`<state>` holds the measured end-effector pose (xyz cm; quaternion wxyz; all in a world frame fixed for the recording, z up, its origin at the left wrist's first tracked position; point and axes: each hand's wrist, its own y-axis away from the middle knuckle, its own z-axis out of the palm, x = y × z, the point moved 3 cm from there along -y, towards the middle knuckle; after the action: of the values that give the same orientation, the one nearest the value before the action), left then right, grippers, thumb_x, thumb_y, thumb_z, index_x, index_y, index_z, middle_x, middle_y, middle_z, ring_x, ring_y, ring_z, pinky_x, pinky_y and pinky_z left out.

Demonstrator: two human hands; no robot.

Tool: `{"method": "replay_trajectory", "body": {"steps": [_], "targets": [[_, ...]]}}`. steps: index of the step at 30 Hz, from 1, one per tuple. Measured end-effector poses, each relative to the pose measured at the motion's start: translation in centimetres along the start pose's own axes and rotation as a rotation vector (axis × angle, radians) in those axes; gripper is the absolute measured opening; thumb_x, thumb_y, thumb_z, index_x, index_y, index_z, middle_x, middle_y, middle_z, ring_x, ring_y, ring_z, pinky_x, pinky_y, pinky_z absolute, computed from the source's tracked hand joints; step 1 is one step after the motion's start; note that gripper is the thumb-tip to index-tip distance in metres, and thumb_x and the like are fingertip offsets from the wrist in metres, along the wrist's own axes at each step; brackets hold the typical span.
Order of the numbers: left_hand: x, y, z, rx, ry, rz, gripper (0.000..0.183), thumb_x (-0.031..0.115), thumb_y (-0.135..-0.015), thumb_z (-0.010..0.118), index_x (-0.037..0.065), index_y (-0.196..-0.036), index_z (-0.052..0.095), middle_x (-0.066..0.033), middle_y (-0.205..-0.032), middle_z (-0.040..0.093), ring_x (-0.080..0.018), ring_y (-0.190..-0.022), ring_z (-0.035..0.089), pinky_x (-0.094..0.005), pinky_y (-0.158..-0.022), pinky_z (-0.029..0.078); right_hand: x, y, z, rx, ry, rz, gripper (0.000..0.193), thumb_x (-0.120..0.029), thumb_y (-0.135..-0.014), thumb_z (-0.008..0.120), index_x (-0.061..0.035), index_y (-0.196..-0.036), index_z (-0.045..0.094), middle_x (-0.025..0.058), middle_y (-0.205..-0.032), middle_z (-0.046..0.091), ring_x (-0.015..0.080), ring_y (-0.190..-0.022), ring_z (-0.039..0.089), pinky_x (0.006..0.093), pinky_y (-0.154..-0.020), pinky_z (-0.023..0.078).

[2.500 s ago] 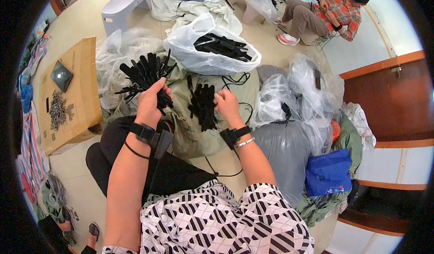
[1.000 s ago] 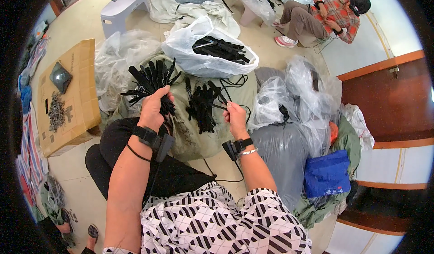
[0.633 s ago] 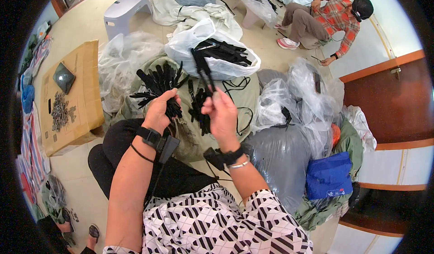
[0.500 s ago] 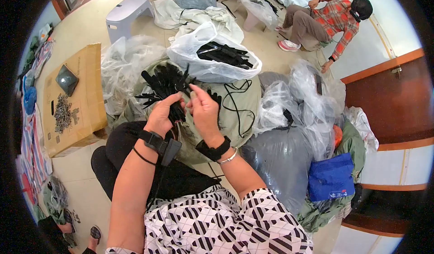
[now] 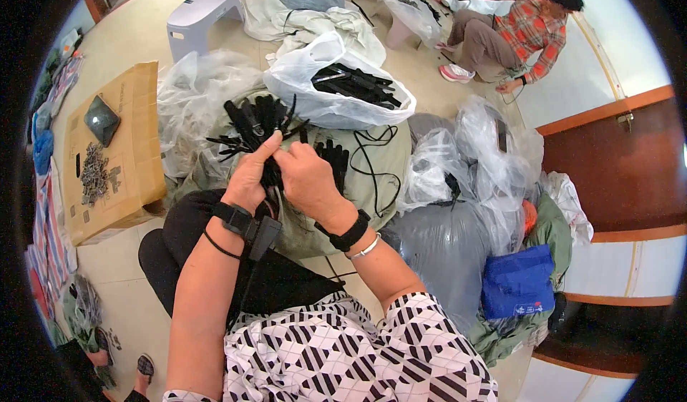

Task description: Sort and organize black shoe strap components into bundles.

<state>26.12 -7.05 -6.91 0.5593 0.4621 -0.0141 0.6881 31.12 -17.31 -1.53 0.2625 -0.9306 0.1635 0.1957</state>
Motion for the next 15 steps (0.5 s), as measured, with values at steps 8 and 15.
{"method": "replay_trajectory", "body": {"steps": [8,15], "targets": [[0.3,-0.4,-1.2,0.233,0.122,0.086,0.016,0.019,-0.078,0.066,0.005,-0.075,0.061,-0.0034,-0.071,0.058,-0.0164,-0.06,0.056,-0.031,-0.055,0.046,7.2,4.2,0.5,-0.009,-0.798,0.591,0.026,-0.009,-0.082,0.055,-0.0026,-0.107,0.057,0.0054,-0.085,0.063,0.0105,-0.069,0.057,0.024,-0.057,0.046],[-0.3,-0.7,-0.5,0.164,0.018,0.117,0.015,0.019,-0.077,0.064,0.004,-0.075,0.062,-0.0074,-0.075,0.061,-0.0166,-0.06,0.056,-0.0299,-0.054,0.046,19.5,15.2,4.1,-0.131,-0.225,1.092,0.03,-0.028,-0.078,0.061,0.0019,-0.075,0.061,0.0147,-0.07,0.062,0.0242,-0.063,0.06,0.0309,-0.055,0.047]]}}
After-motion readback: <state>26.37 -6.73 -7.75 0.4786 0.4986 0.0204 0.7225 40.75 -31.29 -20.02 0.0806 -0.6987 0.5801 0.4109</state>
